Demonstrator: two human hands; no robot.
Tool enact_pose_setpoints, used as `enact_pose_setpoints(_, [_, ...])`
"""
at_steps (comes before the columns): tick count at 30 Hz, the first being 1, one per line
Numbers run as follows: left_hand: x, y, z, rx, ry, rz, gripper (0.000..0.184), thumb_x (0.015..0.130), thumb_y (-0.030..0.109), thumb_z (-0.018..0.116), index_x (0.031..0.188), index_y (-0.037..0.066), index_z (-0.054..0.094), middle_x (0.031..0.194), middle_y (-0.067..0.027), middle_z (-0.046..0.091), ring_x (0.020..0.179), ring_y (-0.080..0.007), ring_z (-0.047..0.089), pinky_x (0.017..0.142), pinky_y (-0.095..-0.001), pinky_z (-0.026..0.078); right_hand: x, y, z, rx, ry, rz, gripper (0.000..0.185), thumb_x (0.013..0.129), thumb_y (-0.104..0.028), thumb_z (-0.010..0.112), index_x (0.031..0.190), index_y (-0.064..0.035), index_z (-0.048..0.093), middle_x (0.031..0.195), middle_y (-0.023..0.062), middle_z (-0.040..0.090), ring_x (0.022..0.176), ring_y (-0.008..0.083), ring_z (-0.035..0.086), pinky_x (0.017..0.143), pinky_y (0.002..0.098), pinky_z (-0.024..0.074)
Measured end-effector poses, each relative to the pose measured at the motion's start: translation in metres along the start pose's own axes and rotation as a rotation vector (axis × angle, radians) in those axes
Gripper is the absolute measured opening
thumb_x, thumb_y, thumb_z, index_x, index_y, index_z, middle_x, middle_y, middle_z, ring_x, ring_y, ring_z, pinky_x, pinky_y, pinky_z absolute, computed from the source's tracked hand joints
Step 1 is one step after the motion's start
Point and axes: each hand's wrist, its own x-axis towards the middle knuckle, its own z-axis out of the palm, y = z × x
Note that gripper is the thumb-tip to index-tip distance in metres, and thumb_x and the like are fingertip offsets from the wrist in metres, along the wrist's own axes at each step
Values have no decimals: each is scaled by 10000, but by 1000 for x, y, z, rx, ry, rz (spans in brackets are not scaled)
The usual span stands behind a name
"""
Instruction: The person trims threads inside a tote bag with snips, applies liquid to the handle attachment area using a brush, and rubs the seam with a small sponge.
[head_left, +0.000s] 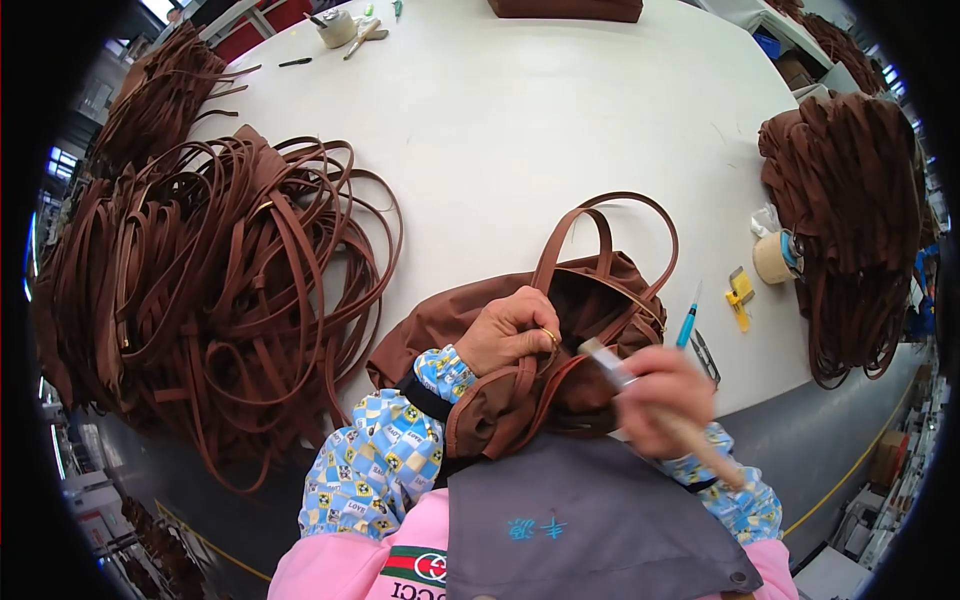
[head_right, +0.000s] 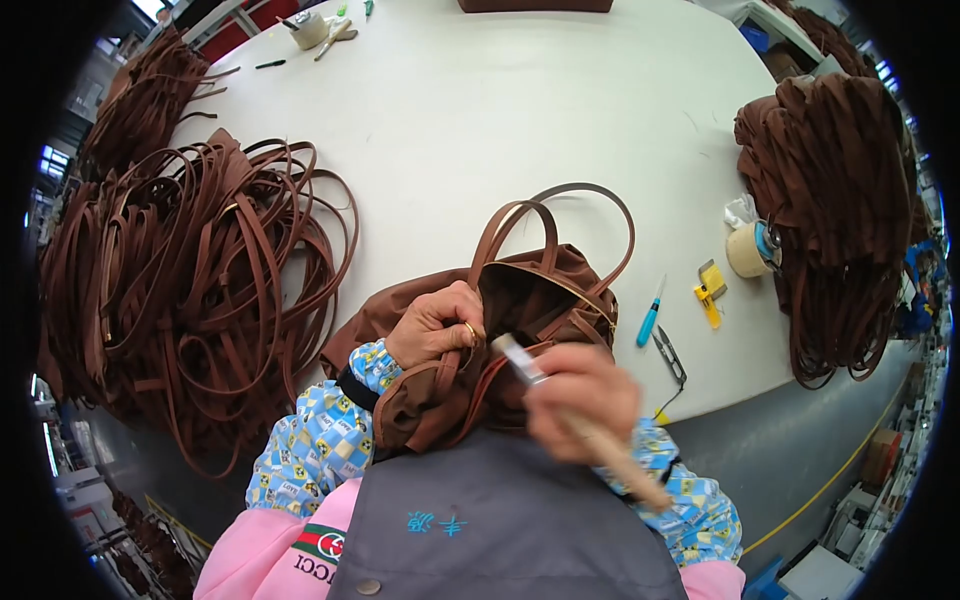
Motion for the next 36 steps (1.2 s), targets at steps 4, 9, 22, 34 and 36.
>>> enact_pose_setpoints(4, [2, 9, -2, 178, -68, 72, 92, 743, 118, 633, 714, 61, 566, 756, -33, 542, 766, -188, 493, 726, -308, 399, -3, 29, -56, -158, 361, 526, 152, 736, 30, 503, 880, -12, 478, 755, 105, 543, 697, 147, 544, 569, 246, 430])
enact_pose_setpoints(9, [12, 16, -3, 365, -189, 53, 42, 705, 118, 654, 725, 109, 619, 727, 1, 549, 757, -182, 496, 748, -311, 376, -63, 123, -112, -989, -181, 1040, 226, 716, -176, 498, 912, -66, 510, 751, 184, 604, 716, 386, 581, 644, 496, 452])
enact_pose_setpoints(22, [7, 17, 0, 341, -237, -55, 40, 728, 115, 664, 766, 124, 661, 857, 11, 517, 883, -172, 429, 810, -303, 349, -102, 215, -192, -1023, 172, 1172, 249, 740, -254, 591, 915, -76, 609, 873, 180, 622, 857, 320, 589, 755, 407, 465])
enact_pose_setpoints(34, [-15, 0, 0, -95, -6, -90, 166, 838, 200, 587, 784, 45, 616, 958, -31, 444, 906, -129, 455, 833, -264, 366, -68, 239, -210, -1028, -370, 1129, 381, 627, -116, 684, 991, -49, 593, 954, 158, 621, 832, 294, 609, 760, 365, 474])
enact_pose_setpoints(36, [-16, -3, 0, -140, 15, -96, 178, 838, 213, 585, 785, 45, 612, 959, -27, 437, 902, -126, 455, 829, -262, 367, -62, 230, -203, -1078, -184, 1030, 316, 658, -113, 674, 951, -40, 580, 908, 134, 624, 777, 266, 609, 713, 347, 480])
